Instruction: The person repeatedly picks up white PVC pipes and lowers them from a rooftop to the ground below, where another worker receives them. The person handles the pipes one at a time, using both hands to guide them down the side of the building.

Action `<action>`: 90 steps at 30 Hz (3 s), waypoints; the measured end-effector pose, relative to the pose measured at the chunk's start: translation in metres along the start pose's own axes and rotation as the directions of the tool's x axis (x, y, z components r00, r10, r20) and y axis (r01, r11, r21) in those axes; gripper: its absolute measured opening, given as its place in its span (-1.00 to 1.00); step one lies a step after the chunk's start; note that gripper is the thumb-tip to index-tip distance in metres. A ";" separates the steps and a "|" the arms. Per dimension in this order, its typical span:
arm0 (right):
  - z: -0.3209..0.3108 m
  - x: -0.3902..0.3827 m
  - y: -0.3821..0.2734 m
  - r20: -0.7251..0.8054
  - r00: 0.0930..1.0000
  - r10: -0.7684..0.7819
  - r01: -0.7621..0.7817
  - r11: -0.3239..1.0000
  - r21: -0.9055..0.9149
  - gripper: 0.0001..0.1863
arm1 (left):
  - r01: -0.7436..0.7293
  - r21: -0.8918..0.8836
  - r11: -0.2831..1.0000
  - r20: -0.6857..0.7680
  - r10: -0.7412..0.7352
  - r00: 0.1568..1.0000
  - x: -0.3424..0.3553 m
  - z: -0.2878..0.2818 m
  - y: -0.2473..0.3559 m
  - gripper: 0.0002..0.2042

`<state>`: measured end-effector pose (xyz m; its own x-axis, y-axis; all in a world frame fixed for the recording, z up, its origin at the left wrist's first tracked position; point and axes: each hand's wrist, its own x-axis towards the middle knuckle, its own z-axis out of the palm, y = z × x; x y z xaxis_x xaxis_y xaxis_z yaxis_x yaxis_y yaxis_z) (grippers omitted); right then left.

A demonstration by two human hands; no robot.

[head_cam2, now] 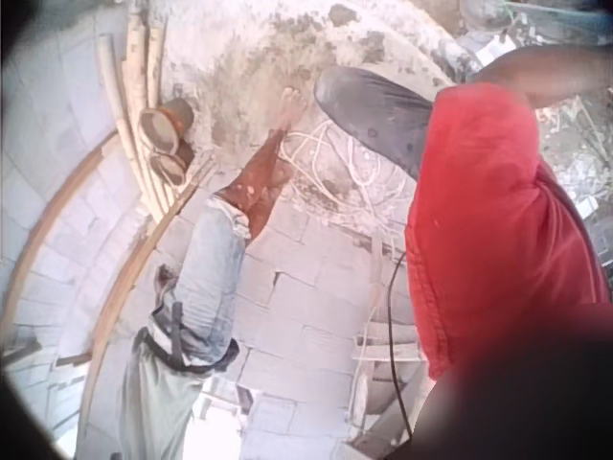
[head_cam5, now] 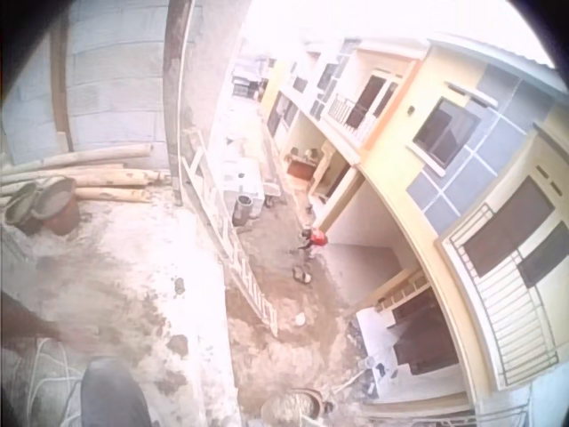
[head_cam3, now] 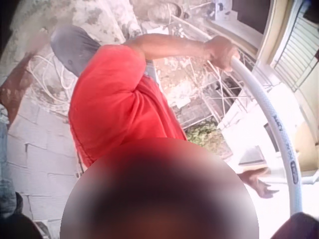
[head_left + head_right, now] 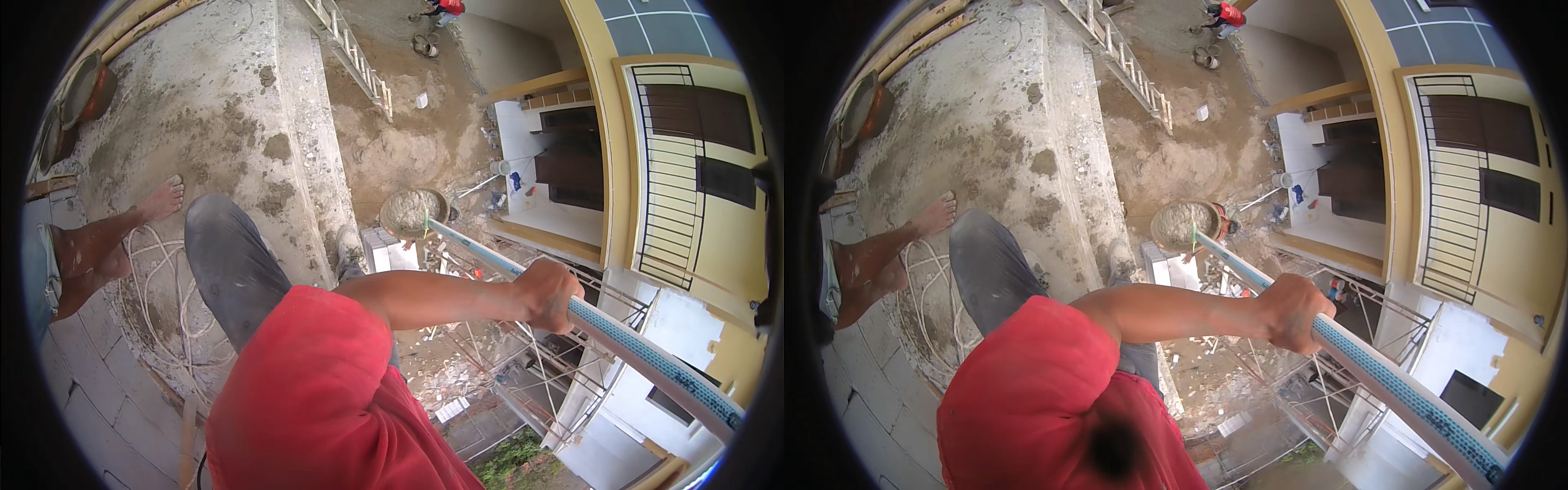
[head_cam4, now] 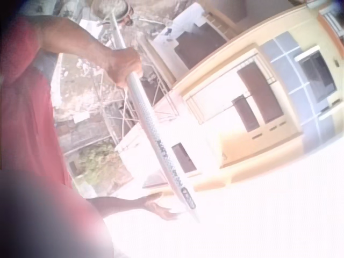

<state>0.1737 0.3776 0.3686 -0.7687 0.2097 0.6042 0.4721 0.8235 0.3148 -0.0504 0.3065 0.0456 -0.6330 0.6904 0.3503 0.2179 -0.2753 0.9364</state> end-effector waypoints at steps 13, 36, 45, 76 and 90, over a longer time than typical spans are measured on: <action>0.299 -0.125 -0.258 0.660 0.750 0.039 -0.604 -0.366 0.708 -0.59 | -0.420 -0.181 0.889 0.008 0.428 0.904 0.029 -0.070 0.149 -0.52; 0.113 0.041 -0.206 0.005 0.912 -0.411 -0.295 -0.645 0.705 -0.79 | 0.300 0.493 0.817 -0.229 -0.211 0.950 -0.117 -0.123 0.042 -0.80; 0.079 0.075 -0.227 -0.438 0.747 -0.501 -0.225 -0.810 0.542 -0.81 | 0.339 0.691 0.638 -0.448 0.011 0.894 -0.151 -0.177 0.123 -0.86; 0.228 -0.057 -0.383 -0.147 0.765 -0.627 -0.299 -0.547 0.782 -0.72 | 0.309 0.705 0.638 -0.581 0.271 0.767 -0.208 -0.248 -0.019 -0.68; 0.173 -0.111 -0.176 0.097 0.969 -0.229 -0.202 -0.497 0.844 -0.62 | 0.167 0.654 0.737 -0.148 -0.092 0.985 -0.162 -0.172 -0.140 -0.70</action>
<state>0.1013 0.3007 0.1188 -0.8944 0.0660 0.4423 -0.4437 -0.0066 -0.8962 -0.1062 0.1182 -0.1461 -0.7533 0.6064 0.2548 0.5407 0.3504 0.7647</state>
